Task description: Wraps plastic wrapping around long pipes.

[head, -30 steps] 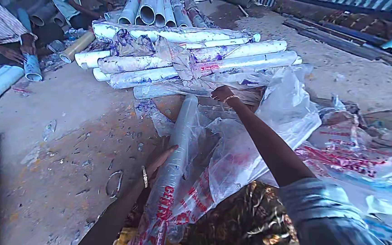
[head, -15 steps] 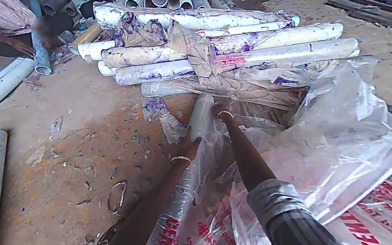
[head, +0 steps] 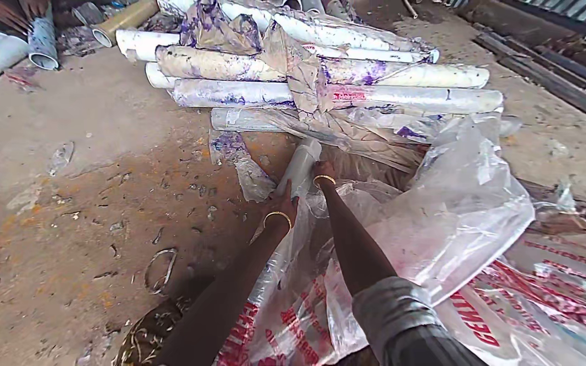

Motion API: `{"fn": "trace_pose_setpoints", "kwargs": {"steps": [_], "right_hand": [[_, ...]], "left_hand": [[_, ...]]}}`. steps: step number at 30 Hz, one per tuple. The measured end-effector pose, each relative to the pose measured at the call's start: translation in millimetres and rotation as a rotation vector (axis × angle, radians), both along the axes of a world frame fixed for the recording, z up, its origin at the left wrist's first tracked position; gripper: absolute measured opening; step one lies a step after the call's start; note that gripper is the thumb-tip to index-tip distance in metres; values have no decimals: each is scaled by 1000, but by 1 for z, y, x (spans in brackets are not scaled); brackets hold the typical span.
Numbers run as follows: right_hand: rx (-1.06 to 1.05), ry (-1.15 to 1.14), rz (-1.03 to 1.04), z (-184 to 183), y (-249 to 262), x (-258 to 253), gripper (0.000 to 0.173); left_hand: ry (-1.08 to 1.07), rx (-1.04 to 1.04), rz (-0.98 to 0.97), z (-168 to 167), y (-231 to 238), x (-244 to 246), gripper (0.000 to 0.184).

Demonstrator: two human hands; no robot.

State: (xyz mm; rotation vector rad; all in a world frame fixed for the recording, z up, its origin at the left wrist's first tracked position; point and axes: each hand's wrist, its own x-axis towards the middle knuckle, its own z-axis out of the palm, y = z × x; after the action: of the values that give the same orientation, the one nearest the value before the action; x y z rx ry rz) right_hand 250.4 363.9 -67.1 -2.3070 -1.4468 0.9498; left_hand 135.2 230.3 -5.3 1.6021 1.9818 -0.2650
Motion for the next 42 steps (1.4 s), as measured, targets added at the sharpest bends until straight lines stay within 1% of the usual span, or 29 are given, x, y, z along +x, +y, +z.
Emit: {"fn": "trace_pose_setpoints", "kwargs": {"steps": [4,8,13,15,17,18,19,20,21,22,25,27,28,29,30,32,33,35,36,38,39,40,42], "right_hand": [[5,-72,65,18,-38,-5,41],[-31,-36,3,39,-76,-1,45],[-46,-44,-60,44,-115,26,43],[-7,-17,-11,45,-117,48,40],[97,94,45,45,-106,76,36],[137,169,28,44,-97,91,34],[138,249,-11,51,-82,103,31],[148,282,-35,55,-68,114,25],[148,268,-21,58,-55,124,21],[141,188,44,62,-44,131,20],[70,-121,324,75,-19,132,26],[-55,-283,399,84,-23,118,35],[-93,-316,402,86,-33,112,39],[-91,-290,386,85,-46,109,43],[-43,-205,363,75,-59,109,44],[53,45,288,57,-95,107,39],[33,175,234,56,-118,102,35],[-10,363,152,57,-155,85,31],[9,433,123,56,-169,77,28],[31,589,105,63,-192,64,34],[33,618,149,64,-198,61,40],[28,620,208,64,-202,61,43],[17,595,335,68,-201,75,43]], "left_hand": [[7,25,-17,-5,-7,11,60],[38,53,-15,-14,-14,39,64],[7,-1,-82,-15,-31,69,65],[2,16,-110,-13,-33,77,64],[-39,30,-115,-14,-33,74,66],[-68,38,-120,-16,-33,71,67],[-95,55,-120,-16,-30,68,68],[-109,73,-123,-17,-28,65,70],[-110,87,-130,-17,-27,64,71],[-101,98,-141,-17,-27,63,72],[-75,120,-176,-15,-26,63,71],[-105,151,-218,-19,-27,62,68],[-134,181,-249,-21,-29,63,66],[-163,210,-283,-22,-30,63,64],[-182,230,-306,-22,-30,63,62],[-245,257,-302,-25,-30,60,59],[-300,277,-281,-30,-31,59,58],[-454,298,-182,-30,-29,55,53],[-541,319,-104,-28,-26,54,51],[-665,358,11,-22,-15,56,52],[-660,362,12,-15,-7,59,55],[-618,353,-53,-9,4,65,57],[-428,341,-397,-12,32,80,56]]}}
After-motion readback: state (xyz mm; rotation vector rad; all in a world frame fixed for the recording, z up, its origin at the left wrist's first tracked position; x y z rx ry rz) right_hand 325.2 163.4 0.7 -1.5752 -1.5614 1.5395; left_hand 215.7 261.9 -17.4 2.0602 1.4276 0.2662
